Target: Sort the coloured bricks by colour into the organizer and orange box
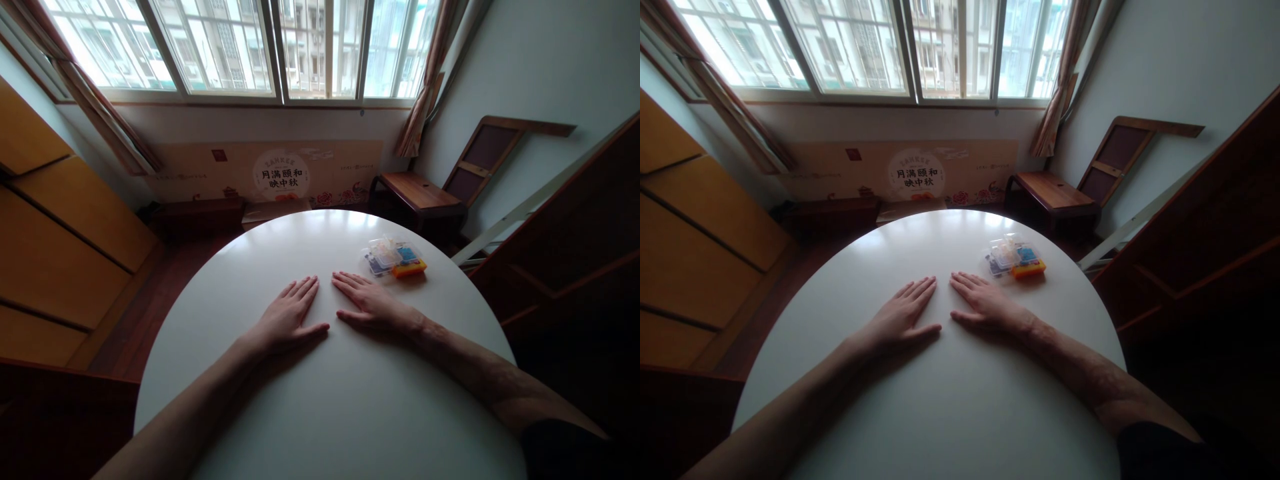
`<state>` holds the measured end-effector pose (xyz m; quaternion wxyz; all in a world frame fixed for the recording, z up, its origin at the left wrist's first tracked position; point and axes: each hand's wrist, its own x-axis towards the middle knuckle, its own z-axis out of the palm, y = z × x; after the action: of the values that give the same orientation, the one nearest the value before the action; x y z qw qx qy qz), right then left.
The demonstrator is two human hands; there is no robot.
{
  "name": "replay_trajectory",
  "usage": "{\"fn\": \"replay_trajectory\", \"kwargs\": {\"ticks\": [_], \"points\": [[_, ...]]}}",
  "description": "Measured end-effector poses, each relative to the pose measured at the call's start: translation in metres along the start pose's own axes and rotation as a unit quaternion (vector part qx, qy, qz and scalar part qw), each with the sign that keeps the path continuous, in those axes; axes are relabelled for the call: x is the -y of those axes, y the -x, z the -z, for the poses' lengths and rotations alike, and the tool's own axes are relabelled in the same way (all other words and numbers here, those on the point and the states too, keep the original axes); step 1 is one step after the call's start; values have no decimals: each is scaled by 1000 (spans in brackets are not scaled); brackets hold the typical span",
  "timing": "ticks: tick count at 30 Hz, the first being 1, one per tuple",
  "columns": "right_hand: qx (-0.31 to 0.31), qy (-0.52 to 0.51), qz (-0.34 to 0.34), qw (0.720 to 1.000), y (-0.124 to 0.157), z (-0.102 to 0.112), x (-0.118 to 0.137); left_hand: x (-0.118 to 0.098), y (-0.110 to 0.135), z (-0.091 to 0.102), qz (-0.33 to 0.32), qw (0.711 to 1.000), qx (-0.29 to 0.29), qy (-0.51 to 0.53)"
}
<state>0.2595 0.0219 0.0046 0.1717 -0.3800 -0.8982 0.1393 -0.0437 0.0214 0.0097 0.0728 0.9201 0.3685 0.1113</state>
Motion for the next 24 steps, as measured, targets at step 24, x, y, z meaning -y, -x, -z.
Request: {"fn": "replay_trajectory", "kwargs": {"ticks": [24], "points": [[-220,195,-267,918,9,95,-103,1,6,11,85,978,-167,96]]}}
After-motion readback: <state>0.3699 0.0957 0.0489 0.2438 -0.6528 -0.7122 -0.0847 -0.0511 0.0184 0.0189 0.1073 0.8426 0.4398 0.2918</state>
